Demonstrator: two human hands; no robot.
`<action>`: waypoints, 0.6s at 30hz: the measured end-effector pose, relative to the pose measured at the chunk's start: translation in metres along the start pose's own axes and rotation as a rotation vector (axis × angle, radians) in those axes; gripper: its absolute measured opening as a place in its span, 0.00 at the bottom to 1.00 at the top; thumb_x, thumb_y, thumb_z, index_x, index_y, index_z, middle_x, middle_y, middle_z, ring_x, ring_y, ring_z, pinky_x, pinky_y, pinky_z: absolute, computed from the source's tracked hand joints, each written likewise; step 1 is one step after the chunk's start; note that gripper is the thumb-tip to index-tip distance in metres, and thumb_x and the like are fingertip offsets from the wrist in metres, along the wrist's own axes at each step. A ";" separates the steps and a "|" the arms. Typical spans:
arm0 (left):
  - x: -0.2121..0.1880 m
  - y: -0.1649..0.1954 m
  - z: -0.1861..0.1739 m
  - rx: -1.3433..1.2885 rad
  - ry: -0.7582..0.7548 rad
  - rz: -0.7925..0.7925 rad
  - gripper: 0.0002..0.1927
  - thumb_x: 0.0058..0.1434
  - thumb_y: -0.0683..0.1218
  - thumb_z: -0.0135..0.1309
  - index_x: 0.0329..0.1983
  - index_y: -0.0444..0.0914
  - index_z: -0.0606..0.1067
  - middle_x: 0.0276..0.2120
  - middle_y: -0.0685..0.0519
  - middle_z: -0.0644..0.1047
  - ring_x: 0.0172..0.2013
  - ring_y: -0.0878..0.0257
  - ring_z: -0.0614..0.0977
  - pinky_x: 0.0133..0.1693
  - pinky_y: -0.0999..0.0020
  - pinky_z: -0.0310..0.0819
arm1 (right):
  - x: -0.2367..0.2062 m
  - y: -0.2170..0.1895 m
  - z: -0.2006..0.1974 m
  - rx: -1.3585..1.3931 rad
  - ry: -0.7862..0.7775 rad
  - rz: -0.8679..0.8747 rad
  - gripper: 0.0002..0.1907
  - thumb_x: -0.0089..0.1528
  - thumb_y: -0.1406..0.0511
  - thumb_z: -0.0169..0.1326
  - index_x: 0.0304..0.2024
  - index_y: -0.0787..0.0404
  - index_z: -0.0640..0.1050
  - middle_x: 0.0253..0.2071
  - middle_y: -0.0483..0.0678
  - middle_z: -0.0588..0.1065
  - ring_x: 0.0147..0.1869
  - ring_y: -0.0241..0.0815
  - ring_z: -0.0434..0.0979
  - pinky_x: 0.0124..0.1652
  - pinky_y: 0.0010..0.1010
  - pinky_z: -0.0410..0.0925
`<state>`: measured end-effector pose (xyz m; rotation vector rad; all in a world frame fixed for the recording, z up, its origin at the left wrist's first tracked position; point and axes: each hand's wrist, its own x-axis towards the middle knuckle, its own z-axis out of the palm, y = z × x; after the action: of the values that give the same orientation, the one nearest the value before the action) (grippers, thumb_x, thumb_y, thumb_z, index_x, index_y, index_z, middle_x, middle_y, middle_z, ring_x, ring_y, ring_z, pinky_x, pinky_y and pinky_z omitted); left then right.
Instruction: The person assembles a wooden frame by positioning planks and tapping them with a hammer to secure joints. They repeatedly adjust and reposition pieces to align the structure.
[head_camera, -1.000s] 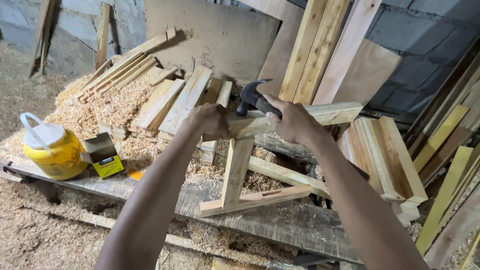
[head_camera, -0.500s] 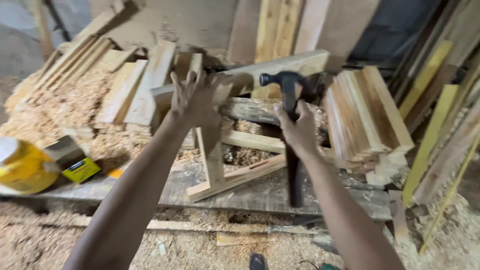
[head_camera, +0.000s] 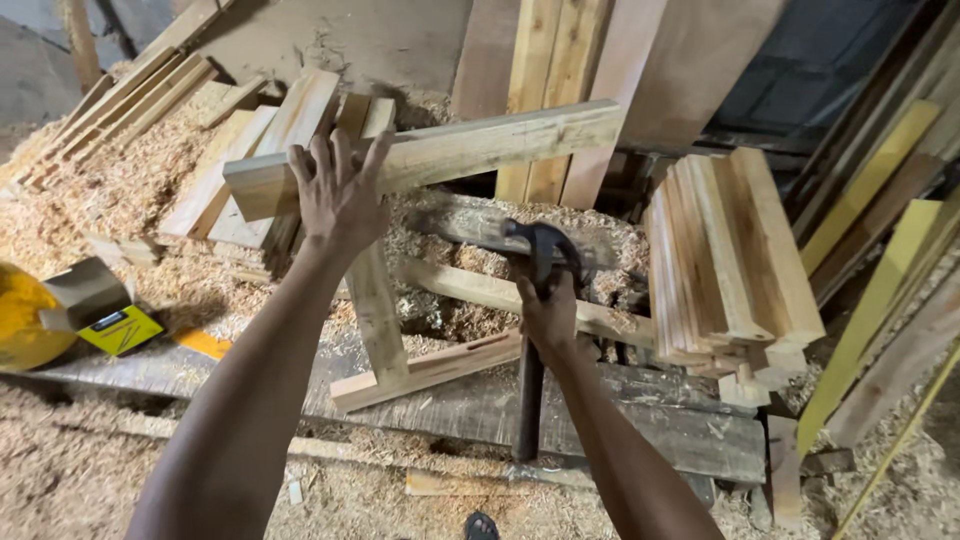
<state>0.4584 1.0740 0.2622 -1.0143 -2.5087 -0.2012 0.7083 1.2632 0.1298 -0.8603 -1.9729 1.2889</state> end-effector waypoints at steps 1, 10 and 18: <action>0.000 0.000 0.001 -0.003 -0.006 -0.008 0.56 0.46 0.49 0.65 0.78 0.60 0.52 0.70 0.34 0.56 0.69 0.33 0.55 0.66 0.28 0.37 | -0.004 0.009 0.004 0.037 0.011 0.072 0.20 0.64 0.60 0.60 0.49 0.64 0.67 0.29 0.51 0.74 0.25 0.39 0.75 0.22 0.31 0.69; 0.016 -0.004 -0.003 -0.091 -0.007 -0.034 0.56 0.39 0.45 0.67 0.74 0.59 0.59 0.63 0.35 0.62 0.66 0.36 0.59 0.66 0.28 0.41 | -0.038 0.050 0.053 0.200 0.065 0.609 0.28 0.63 0.66 0.56 0.61 0.61 0.59 0.30 0.56 0.73 0.19 0.43 0.71 0.16 0.31 0.66; 0.036 -0.026 0.023 -0.142 -0.057 -0.018 0.54 0.41 0.44 0.65 0.75 0.59 0.61 0.59 0.38 0.66 0.65 0.38 0.63 0.67 0.29 0.47 | -0.053 0.108 0.093 0.163 0.360 0.662 0.26 0.62 0.67 0.59 0.57 0.67 0.63 0.35 0.58 0.75 0.22 0.47 0.76 0.19 0.37 0.71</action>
<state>0.4097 1.0852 0.2576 -1.0661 -2.5868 -0.3653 0.6861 1.2059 -0.0095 -1.6136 -1.3184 1.4825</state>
